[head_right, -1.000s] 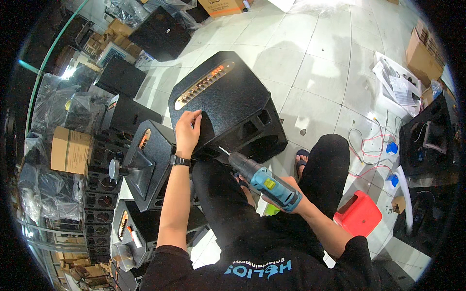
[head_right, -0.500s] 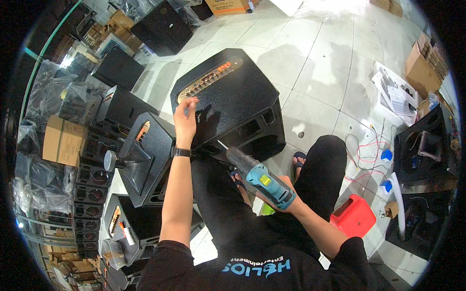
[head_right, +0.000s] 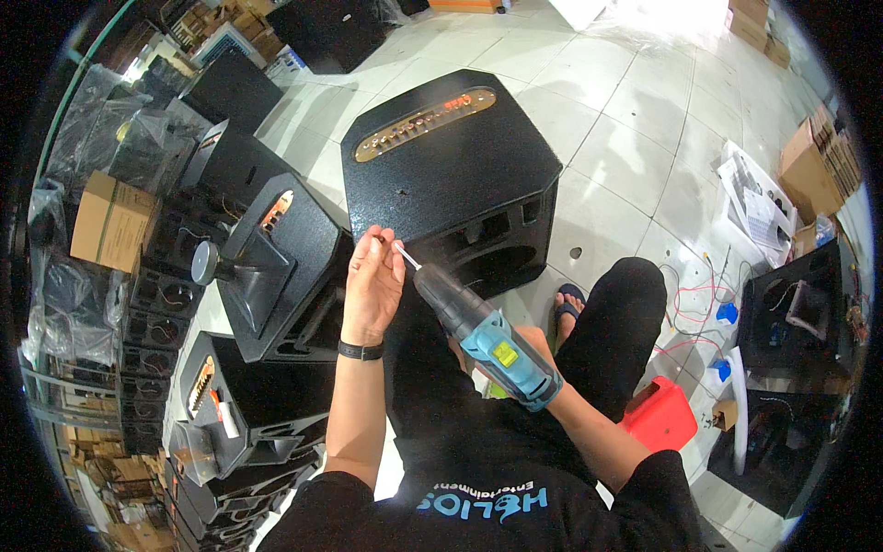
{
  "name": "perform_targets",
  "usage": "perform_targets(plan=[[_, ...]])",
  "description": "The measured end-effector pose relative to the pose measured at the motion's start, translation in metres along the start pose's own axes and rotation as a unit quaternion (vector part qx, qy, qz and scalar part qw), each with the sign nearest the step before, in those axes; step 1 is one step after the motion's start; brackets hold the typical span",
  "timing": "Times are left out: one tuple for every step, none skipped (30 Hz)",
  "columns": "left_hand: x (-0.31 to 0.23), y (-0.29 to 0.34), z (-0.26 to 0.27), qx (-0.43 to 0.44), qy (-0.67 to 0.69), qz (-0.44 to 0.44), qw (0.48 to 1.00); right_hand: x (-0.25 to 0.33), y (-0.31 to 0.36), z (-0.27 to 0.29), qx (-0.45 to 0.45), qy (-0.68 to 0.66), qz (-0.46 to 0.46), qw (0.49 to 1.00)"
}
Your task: The person assembles a speaker by connecting internal wires, inserting a circuit board into the enclosure, and securing the front panel with a cordless drill. The person handles wires, a circuit board, and a drill to complete the assembly.
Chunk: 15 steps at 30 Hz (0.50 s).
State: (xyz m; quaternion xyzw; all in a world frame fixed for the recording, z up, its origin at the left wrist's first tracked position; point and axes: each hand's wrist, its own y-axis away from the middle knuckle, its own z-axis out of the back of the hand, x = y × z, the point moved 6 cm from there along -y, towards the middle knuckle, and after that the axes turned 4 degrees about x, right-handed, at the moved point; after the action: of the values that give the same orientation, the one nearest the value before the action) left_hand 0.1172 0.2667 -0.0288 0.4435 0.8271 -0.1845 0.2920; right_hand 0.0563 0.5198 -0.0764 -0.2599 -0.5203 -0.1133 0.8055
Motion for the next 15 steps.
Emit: perform_targets(plan=[[0.001,0.003,-0.001,-0.01,0.021,0.01,1.0,-0.001,0.001,-0.001,0.004,-0.007,-0.005,1.0],[0.002,0.006,0.002,-0.012,0.03,0.021,0.999,-0.001,0.0,-0.002,0.008,-0.014,-0.011,1.0],[0.003,0.009,0.006,-0.012,0.039,0.033,0.999,0.004,-0.001,-0.002,0.008,-0.017,-0.01,1.0],[0.004,0.011,0.008,-0.012,0.048,0.045,0.998,0.008,-0.003,-0.003,0.008,-0.019,-0.009,1.0],[0.004,0.013,0.009,-0.01,0.044,0.045,0.998,0.008,-0.003,-0.004,0.009,-0.024,-0.005,1.0],[0.004,0.013,0.007,-0.008,0.041,0.045,0.998,0.007,-0.003,-0.004,0.01,-0.028,-0.001,1.0],[0.004,0.014,0.006,-0.005,0.038,0.044,0.998,0.007,-0.003,-0.004,0.01,-0.033,0.003,0.999],[0.004,0.014,0.006,-0.004,0.038,0.045,0.998,0.007,-0.003,-0.004,0.013,-0.036,0.006,0.999],[0.004,0.015,0.005,-0.003,0.039,0.047,0.998,0.007,-0.002,-0.003,0.014,-0.04,0.009,0.999],[0.004,0.016,0.005,-0.002,0.04,0.048,0.998,0.008,-0.003,-0.003,0.016,-0.043,0.012,0.999],[0.004,0.016,0.008,-0.005,0.031,0.053,0.998,0.009,-0.002,-0.003,0.019,-0.047,0.01,0.999],[0.003,0.017,0.011,-0.008,0.022,0.058,0.998,0.012,-0.003,-0.002,0.022,-0.052,0.01,0.998],[0.002,0.018,0.014,-0.011,0.013,0.062,0.998,0.014,-0.003,-0.001,0.025,-0.056,0.009,0.998],[0.001,0.018,0.015,-0.001,0.013,0.067,0.998,0.006,-0.001,-0.003,0.035,-0.112,-0.037,0.992],[0.001,0.018,0.014,0.008,0.014,0.071,0.997,-0.001,0.002,-0.004,0.045,-0.166,-0.082,0.982]])
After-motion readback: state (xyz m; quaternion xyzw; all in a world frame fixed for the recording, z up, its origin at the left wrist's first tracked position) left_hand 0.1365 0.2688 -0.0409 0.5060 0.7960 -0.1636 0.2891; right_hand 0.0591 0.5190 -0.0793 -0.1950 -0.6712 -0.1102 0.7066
